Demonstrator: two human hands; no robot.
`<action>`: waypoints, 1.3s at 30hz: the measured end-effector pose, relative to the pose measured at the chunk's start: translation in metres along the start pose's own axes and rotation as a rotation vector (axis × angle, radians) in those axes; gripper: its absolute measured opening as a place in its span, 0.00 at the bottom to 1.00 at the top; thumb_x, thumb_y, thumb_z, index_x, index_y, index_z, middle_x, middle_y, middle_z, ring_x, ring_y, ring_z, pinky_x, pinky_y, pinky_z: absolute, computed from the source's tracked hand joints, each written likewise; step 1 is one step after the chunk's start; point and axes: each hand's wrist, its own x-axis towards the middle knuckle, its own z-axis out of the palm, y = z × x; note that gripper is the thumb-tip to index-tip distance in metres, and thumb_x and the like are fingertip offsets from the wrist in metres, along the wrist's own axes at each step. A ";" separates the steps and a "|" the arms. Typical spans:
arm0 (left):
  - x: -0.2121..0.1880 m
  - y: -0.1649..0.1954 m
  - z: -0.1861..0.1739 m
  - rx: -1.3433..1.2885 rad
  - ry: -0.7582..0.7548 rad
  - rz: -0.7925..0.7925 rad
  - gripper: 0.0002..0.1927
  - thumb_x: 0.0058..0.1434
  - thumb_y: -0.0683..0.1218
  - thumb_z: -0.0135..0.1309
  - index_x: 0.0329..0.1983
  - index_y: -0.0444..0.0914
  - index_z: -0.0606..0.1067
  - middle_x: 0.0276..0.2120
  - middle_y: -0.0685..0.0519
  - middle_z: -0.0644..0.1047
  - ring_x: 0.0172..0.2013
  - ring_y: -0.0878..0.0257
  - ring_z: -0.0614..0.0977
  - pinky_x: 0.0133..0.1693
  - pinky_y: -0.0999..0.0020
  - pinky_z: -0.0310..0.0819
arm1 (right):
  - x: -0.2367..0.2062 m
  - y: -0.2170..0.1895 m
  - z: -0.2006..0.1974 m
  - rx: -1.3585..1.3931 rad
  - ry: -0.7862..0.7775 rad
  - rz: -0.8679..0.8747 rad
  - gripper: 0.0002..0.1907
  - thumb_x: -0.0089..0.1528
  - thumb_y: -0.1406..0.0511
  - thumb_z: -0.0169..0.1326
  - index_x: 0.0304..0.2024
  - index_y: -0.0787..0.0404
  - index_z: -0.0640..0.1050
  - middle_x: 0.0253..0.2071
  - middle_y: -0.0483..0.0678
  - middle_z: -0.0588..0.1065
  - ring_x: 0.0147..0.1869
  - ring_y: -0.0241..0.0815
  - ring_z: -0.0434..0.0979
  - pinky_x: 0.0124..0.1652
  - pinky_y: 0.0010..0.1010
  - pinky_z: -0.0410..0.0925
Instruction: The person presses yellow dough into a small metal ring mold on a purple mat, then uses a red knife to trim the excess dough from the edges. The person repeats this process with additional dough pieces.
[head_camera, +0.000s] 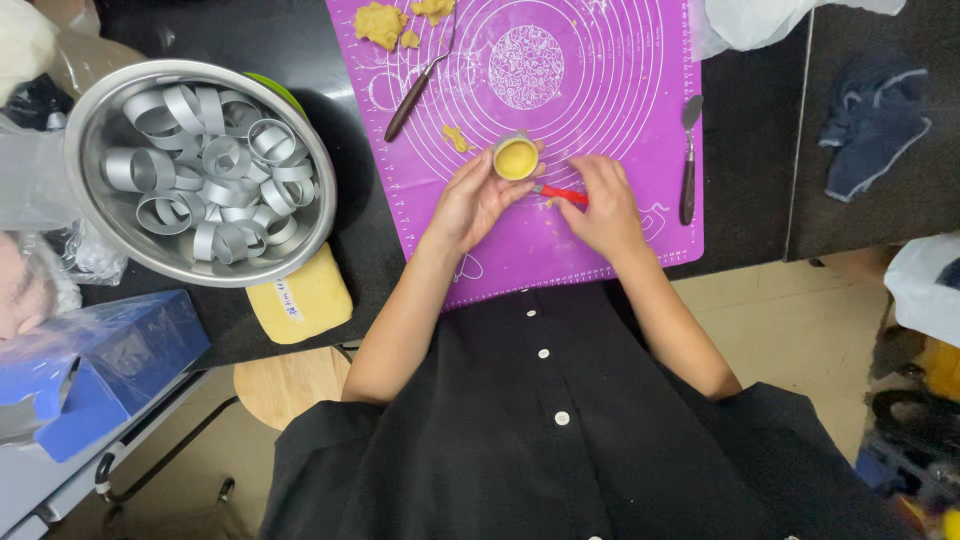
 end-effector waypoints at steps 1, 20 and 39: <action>-0.002 0.004 0.003 0.010 -0.028 0.012 0.29 0.75 0.51 0.42 0.72 0.28 0.58 0.66 0.37 0.68 0.64 0.44 0.73 0.63 0.56 0.72 | -0.004 0.003 0.003 -0.016 -0.031 -0.004 0.26 0.54 0.69 0.67 0.53 0.66 0.74 0.52 0.56 0.72 0.57 0.57 0.73 0.55 0.42 0.69; -0.033 0.033 0.054 0.392 -0.033 0.358 0.30 0.69 0.46 0.61 0.70 0.35 0.64 0.58 0.48 0.71 0.58 0.60 0.76 0.65 0.61 0.71 | -0.006 -0.055 -0.064 0.320 0.090 0.024 0.15 0.74 0.68 0.46 0.60 0.67 0.75 0.41 0.51 0.75 0.45 0.44 0.75 0.48 0.34 0.68; -0.046 0.052 0.070 0.319 -0.181 0.218 0.32 0.73 0.49 0.57 0.74 0.34 0.59 0.60 0.47 0.72 0.54 0.61 0.79 0.57 0.63 0.78 | 0.018 -0.072 -0.102 0.228 -0.046 -0.102 0.14 0.71 0.66 0.52 0.56 0.66 0.79 0.32 0.50 0.72 0.33 0.40 0.73 0.35 0.30 0.66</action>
